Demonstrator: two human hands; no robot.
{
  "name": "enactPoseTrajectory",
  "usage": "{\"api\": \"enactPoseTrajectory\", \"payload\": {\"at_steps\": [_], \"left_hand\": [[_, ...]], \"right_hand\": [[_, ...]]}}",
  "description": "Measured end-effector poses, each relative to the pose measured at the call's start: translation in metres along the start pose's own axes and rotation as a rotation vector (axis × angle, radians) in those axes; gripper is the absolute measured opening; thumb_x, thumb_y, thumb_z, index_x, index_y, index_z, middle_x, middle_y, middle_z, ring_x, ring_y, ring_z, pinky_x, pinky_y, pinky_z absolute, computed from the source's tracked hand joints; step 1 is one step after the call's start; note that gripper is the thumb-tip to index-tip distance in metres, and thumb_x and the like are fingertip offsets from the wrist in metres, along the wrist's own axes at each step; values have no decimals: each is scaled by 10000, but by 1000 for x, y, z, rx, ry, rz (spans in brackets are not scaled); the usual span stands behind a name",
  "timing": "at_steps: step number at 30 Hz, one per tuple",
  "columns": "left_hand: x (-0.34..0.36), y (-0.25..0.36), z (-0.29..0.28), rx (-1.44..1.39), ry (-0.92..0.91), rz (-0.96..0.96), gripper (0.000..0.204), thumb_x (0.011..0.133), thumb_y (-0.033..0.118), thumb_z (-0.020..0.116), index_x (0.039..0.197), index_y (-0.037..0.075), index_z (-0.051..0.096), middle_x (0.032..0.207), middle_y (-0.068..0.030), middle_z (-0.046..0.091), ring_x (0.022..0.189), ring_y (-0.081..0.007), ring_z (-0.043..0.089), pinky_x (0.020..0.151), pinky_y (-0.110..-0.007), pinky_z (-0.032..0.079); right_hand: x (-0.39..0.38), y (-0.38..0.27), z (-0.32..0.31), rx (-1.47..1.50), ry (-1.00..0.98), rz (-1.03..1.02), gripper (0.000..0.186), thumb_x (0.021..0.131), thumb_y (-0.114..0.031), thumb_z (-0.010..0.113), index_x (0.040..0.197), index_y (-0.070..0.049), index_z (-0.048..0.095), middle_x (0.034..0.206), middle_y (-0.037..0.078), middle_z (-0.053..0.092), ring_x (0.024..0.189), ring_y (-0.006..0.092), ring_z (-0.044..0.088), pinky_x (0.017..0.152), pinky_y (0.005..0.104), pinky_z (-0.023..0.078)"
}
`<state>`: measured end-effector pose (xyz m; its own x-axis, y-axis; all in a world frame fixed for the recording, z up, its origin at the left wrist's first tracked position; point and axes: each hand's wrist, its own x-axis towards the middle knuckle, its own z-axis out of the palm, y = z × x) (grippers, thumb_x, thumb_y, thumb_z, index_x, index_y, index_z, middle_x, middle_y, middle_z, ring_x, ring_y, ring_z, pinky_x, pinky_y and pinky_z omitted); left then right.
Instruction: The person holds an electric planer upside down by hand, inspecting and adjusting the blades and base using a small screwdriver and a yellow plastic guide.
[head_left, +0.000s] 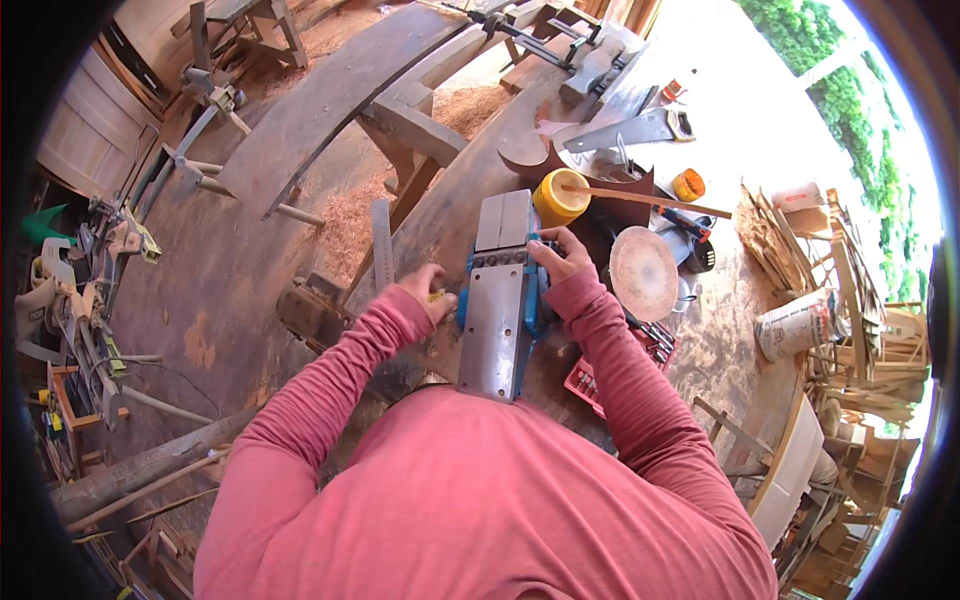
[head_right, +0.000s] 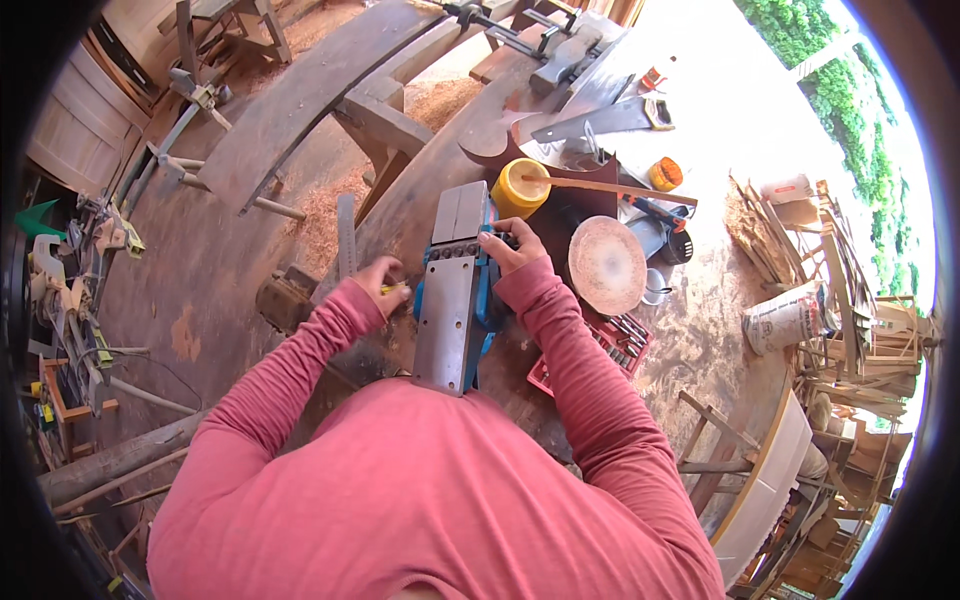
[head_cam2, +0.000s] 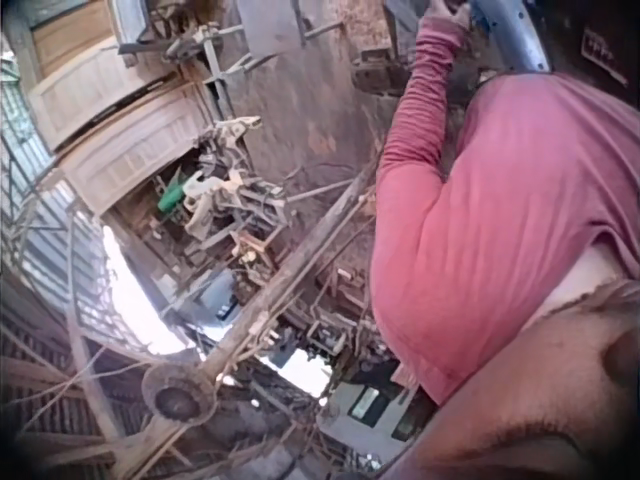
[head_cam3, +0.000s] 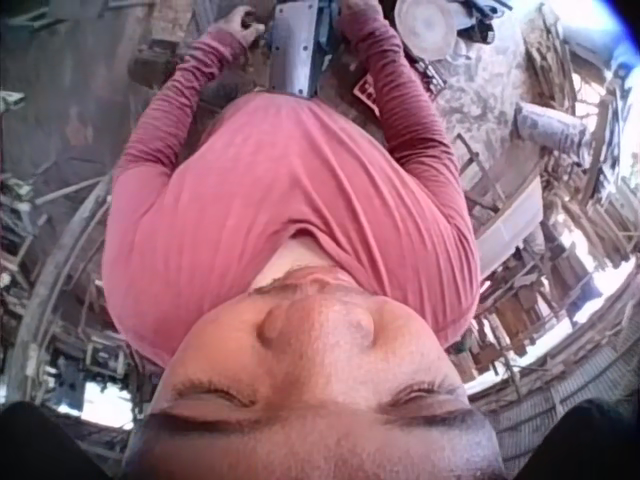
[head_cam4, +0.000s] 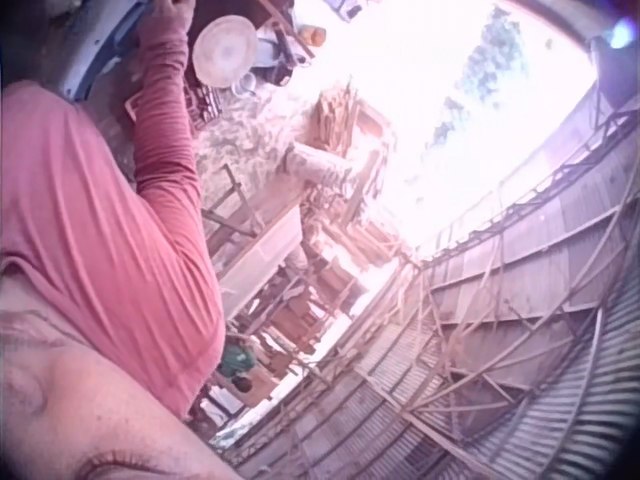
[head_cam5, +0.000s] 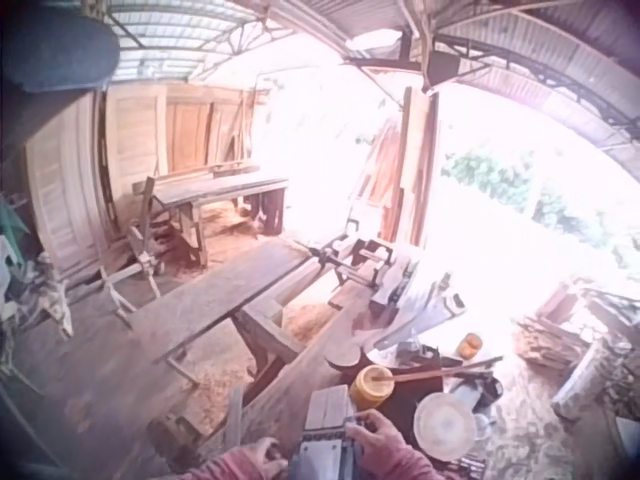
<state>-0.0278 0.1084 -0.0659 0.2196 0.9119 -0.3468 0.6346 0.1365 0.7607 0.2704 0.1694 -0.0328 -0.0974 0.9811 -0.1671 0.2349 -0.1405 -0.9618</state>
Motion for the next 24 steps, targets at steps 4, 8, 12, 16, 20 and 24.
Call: {"api": "enactPoseTrajectory", "payload": {"at_steps": [4,8,12,16,20,24], "left_hand": [[9,-9,68,-852,-472,-557,774,946,510,800,1512,53,536,1381,-186,681,1294,-333,624,1084,-525,491],[6,-22,97,-1040,-378,-614,777,896,421,867,1494,57,531,1485,-232,570,1356,-382,582,1117,-591,478],[-57,68,66,-1233,-338,-576,709,928,322,815,1448,-3,459,1300,-276,644,1204,-399,673,955,-530,611],[-96,93,37,-1095,-564,-584,505,1006,304,719,1329,-44,546,1114,-248,714,981,-330,753,835,-443,645],[-100,56,43,-950,-817,-673,421,1053,306,672,1128,-108,657,1020,-266,746,939,-275,768,810,-338,634],[-127,97,-28,-455,-671,-270,411,1035,345,709,1121,-57,695,981,-162,782,843,-204,768,769,-297,614]], "right_hand": [[5,4,-3,9,3,-11,389,944,-296,799,1185,-10,695,931,49,714,842,113,637,783,280,522],[11,13,-9,59,-65,2,355,958,-244,779,1206,-3,701,976,46,732,864,100,651,800,268,528],[0,26,-38,445,-149,141,370,957,-208,743,1268,-13,696,1059,81,759,945,153,724,886,310,582],[-30,39,-41,563,-290,241,478,903,-238,748,1325,-29,664,1154,118,755,990,223,748,931,387,609],[-58,57,-21,562,-514,300,541,885,-313,719,1342,-31,656,1187,131,743,1081,250,734,1019,422,581],[-77,73,-4,775,-520,321,558,885,-320,705,1357,-26,651,1223,141,735,1110,263,730,1060,438,559]]}}
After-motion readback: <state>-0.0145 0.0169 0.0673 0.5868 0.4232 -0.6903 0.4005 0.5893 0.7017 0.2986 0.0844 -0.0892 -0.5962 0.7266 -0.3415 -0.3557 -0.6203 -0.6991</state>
